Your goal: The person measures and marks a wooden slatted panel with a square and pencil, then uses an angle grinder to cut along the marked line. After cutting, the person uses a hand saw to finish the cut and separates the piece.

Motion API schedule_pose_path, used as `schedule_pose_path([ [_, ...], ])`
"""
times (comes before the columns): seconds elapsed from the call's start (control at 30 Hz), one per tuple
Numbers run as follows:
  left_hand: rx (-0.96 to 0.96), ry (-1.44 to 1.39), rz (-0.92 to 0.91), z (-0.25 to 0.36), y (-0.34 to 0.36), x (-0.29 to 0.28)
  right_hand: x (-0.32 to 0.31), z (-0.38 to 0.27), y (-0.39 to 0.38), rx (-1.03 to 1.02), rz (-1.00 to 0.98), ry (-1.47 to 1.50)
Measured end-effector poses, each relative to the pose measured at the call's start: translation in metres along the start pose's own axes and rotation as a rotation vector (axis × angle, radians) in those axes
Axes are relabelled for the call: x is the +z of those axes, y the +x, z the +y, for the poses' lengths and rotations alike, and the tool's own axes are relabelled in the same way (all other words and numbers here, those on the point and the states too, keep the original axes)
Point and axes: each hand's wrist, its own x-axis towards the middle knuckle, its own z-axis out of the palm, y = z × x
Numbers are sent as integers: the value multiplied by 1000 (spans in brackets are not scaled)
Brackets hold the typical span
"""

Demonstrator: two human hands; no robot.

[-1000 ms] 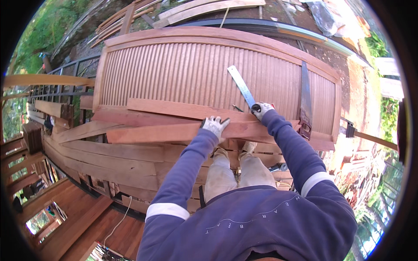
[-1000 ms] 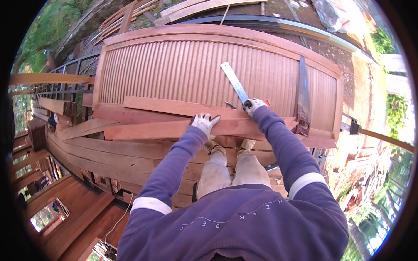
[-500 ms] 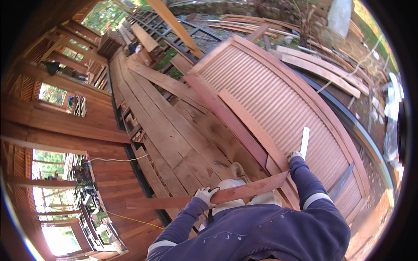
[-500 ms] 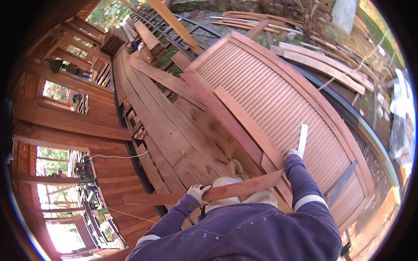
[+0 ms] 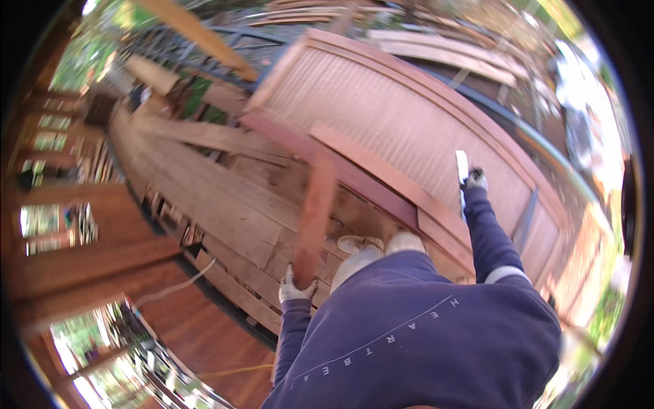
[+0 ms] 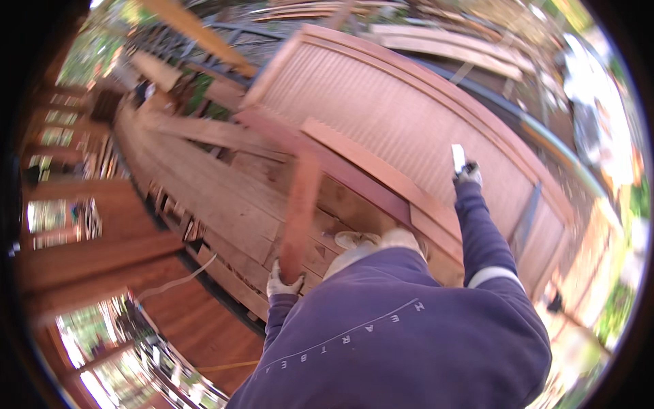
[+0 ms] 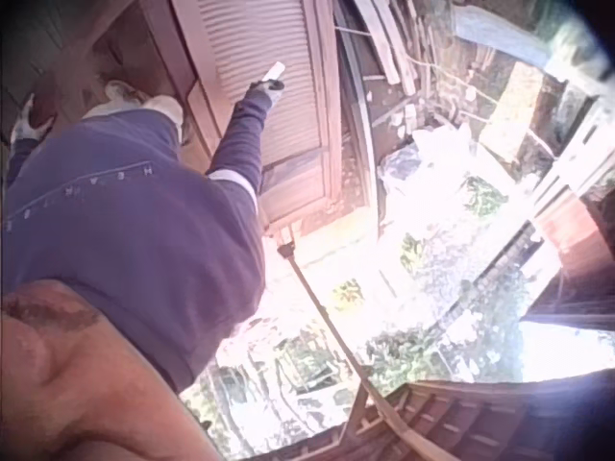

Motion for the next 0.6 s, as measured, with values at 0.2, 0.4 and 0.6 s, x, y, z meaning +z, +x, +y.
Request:
schedule_pose_path([
  [0.2,-131,-131,51,-79,47,-29,-73,52,-108,113,288,-502],
  [0.4,-193,4,-32,-106,133,-52,-168,142,-274,694,653,-774],
  [0.6,-77,115,-30,-70,259,-107,-28,97,-301,605,475,-793],
])
